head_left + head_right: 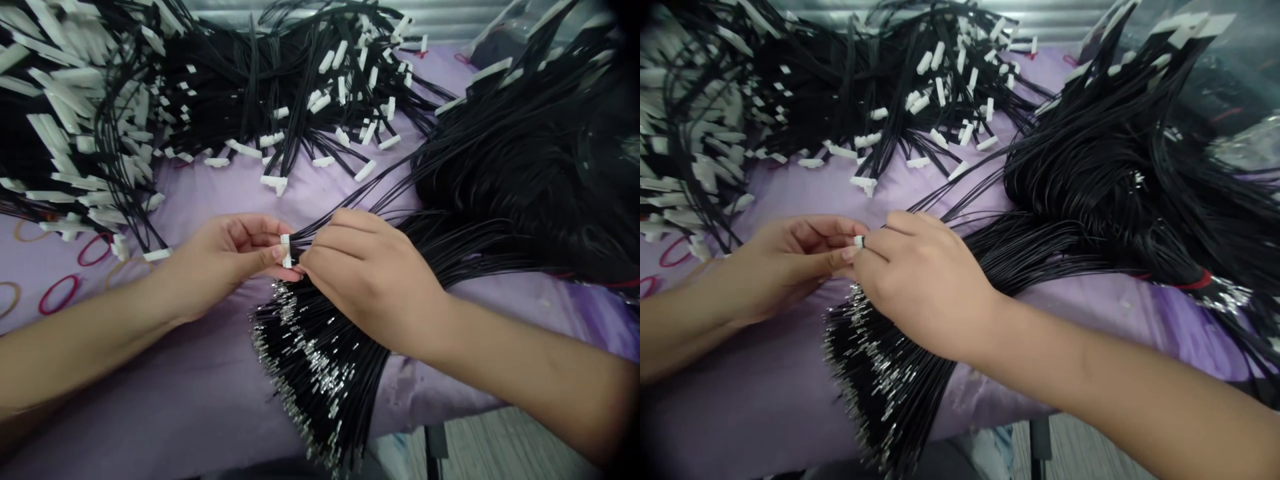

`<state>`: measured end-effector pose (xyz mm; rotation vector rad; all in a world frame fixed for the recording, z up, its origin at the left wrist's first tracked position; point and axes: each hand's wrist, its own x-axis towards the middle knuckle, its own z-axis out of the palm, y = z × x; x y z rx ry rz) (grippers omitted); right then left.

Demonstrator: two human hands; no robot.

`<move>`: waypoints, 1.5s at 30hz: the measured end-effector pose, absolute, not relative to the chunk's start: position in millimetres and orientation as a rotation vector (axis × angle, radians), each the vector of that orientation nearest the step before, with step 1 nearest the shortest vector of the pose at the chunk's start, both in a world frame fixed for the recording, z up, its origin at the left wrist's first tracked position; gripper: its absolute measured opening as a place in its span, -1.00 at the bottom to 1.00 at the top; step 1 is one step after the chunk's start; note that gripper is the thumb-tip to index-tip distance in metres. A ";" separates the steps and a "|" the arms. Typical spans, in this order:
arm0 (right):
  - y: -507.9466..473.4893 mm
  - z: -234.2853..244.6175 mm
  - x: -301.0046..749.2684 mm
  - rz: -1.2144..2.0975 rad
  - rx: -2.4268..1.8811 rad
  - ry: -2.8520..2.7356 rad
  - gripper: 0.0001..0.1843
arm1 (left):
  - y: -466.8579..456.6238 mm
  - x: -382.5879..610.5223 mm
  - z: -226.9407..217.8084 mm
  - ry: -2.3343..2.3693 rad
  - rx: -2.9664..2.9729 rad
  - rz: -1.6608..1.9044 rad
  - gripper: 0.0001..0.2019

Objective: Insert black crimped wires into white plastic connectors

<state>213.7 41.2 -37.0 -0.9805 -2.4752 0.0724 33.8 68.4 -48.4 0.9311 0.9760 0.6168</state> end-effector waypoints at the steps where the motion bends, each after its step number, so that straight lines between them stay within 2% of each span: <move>1: 41.6 -39.4 213.0 0.067 -0.973 -2.470 -0.63 | 68.1 34.2 -49.2 0.979 0.951 0.619 -0.84; 6: 46.1 -49.2 209.9 0.066 -0.931 -2.451 -0.65 | 65.3 34.6 -49.4 0.951 1.003 0.624 -0.86; 12: 51.4 -30.9 225.6 0.146 -0.923 -2.508 -0.71 | 67.3 33.0 -50.3 0.952 0.939 0.646 -0.82; 16: 54.5 -25.9 234.7 0.194 -0.742 -2.703 -0.70 | 70.8 32.1 -50.0 0.995 0.860 0.656 -0.82; 19: 54.5 -31.2 233.6 0.155 -0.809 -2.736 -0.66 | 71.5 32.1 -49.5 0.992 0.838 0.668 -0.84; 26: 49.4 -33.6 233.6 0.199 -0.797 -2.795 -0.79 | 70.7 31.5 -50.2 0.984 0.829 0.656 -0.85; 31: 49.2 -29.7 232.2 0.276 -0.837 -2.687 -0.75 | 70.3 31.7 -48.1 0.965 0.811 0.660 -0.84; 36: 46.2 -27.8 226.1 0.420 -0.954 -2.464 -0.80 | 70.5 30.4 -48.3 0.925 0.840 0.633 -0.83; 45: 43.3 -40.7 223.9 0.181 -0.926 -2.383 -0.77 | 70.8 27.6 -51.3 0.901 0.905 0.588 -0.84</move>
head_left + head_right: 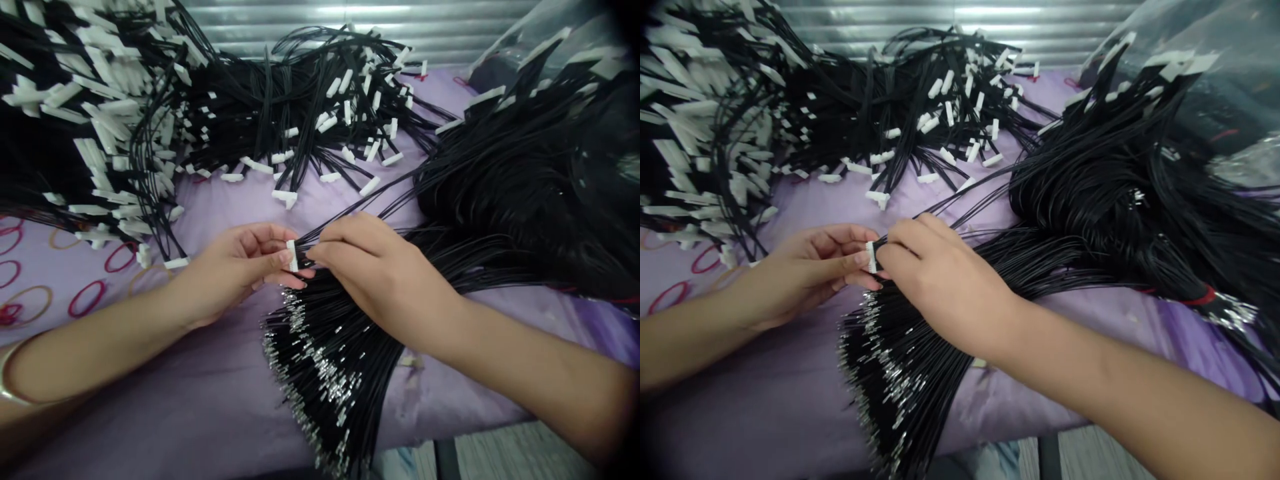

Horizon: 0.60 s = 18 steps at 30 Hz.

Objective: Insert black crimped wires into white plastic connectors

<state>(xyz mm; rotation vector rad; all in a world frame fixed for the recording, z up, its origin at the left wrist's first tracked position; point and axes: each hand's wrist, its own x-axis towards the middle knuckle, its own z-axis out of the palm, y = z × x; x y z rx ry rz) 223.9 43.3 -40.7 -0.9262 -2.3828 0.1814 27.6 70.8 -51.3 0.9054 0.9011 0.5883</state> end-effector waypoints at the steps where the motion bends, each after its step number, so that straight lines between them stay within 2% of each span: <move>1: 42.6 -40.4 223.9 0.182 -0.914 -2.385 -0.77 | 70.6 27.7 -50.6 0.900 0.901 0.590 -0.84; 5: 40.8 -40.3 221.9 0.212 -0.948 -2.311 -0.85 | 70.6 28.0 -49.1 0.905 0.908 0.557 -0.84; 11: 48.1 -48.1 222.8 0.068 -1.088 -2.285 -0.91 | 72.1 30.3 -48.9 0.889 0.858 0.543 -0.85; 18: 50.9 -38.5 227.9 0.136 -1.044 -2.403 -0.88 | 71.0 27.9 -49.1 0.888 0.842 0.552 -0.85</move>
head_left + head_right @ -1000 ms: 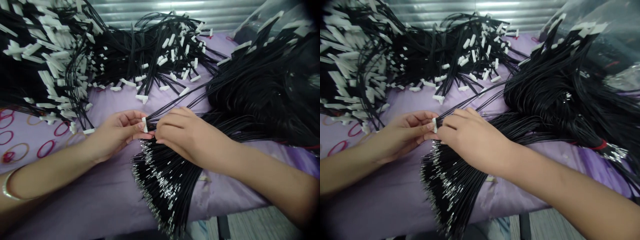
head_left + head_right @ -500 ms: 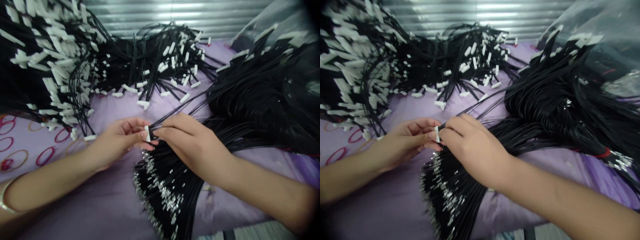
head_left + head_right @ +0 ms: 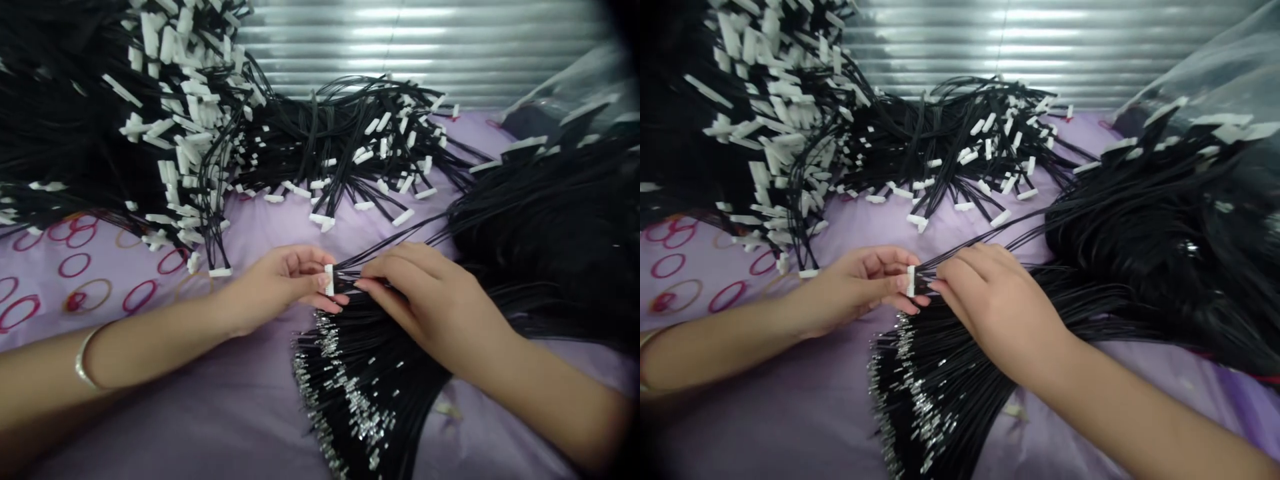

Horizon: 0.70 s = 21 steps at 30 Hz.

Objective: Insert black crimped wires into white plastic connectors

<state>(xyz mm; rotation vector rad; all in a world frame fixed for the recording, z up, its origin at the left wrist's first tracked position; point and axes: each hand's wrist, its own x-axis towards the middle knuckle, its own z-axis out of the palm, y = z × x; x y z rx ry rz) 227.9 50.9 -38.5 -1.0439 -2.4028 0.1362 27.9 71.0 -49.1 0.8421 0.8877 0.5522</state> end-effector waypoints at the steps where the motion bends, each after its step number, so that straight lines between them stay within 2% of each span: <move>1: 49.8 -35.9 227.9 0.134 -1.046 -2.397 -0.88 | 70.7 27.6 -49.1 0.892 0.844 0.550 -0.83; 4: 46.1 -27.3 227.0 0.150 -1.065 -2.399 -0.88 | 70.9 26.8 -49.3 0.885 0.847 0.547 -0.81; 11: 41.2 -15.4 226.5 0.456 -1.194 -2.515 -0.90 | 72.0 26.4 -49.7 0.897 0.860 0.532 -0.80; 18: 44.8 -28.0 224.6 0.241 -0.894 -2.464 -0.89 | 73.2 28.2 -50.5 0.907 0.917 0.508 -0.82; 21: 46.3 -32.4 222.8 0.187 -0.893 -2.480 -0.88 | 73.1 28.7 -51.9 0.893 0.932 0.512 -0.84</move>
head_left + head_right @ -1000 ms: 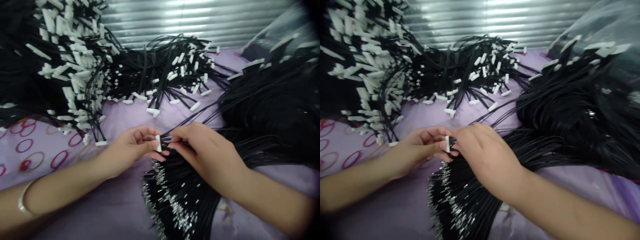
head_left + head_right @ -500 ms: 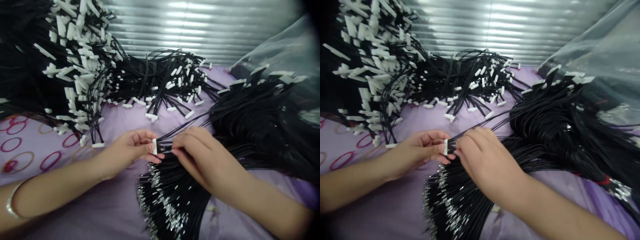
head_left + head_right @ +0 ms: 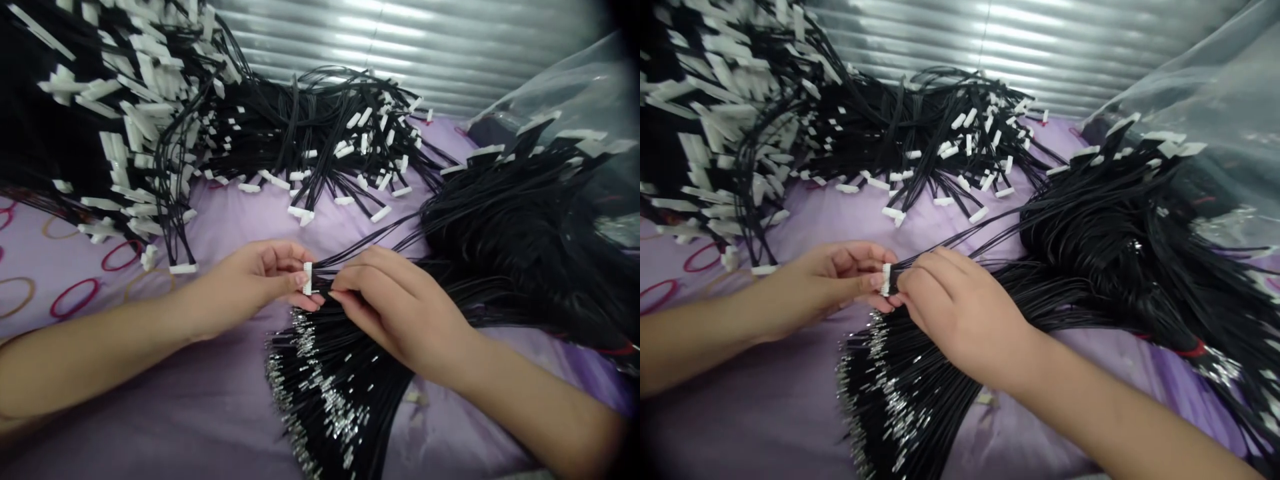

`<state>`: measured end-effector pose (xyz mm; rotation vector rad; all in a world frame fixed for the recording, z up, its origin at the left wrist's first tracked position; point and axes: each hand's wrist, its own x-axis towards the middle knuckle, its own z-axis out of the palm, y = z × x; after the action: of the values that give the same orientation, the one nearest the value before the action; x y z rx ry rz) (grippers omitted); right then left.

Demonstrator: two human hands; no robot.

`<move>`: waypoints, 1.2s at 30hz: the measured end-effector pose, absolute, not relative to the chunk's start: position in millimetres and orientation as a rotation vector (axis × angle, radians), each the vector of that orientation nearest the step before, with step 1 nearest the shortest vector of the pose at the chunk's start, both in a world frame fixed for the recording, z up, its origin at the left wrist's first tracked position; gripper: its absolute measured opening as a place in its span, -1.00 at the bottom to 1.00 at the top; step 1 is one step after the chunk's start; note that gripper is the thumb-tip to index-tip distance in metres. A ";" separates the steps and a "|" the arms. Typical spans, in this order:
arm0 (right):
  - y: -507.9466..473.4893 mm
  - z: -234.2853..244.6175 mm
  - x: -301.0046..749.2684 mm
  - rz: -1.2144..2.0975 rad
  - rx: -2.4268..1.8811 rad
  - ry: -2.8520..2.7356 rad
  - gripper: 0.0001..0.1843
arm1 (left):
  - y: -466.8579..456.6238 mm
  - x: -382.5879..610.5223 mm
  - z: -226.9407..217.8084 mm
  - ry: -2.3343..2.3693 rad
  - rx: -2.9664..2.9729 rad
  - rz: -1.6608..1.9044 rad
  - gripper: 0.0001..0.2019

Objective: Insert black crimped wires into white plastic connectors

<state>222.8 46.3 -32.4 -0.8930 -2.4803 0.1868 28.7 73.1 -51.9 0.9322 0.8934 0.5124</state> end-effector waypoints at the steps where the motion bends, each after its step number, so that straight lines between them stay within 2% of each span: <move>1: 46.8 -33.3 222.3 0.176 -0.898 -2.493 -0.87 | 73.1 28.9 -52.1 0.886 0.932 0.523 -0.85; 24: 48.6 -40.5 219.1 -0.184 -0.856 -2.594 -0.75 | 73.5 29.9 -50.2 0.949 0.924 0.533 -0.87; 31: 49.5 -41.4 214.8 -0.205 -0.822 -2.592 -0.68 | 74.7 30.5 -47.6 0.922 0.839 0.516 -0.88; 36: 51.7 -44.0 213.1 -0.226 -0.823 -2.649 -0.76 | 74.8 30.9 -47.4 0.886 0.838 0.521 -0.91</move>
<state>213.1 51.7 -44.0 -0.8232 -2.6493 -0.2256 30.9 74.8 -47.4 0.8380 0.8861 0.5209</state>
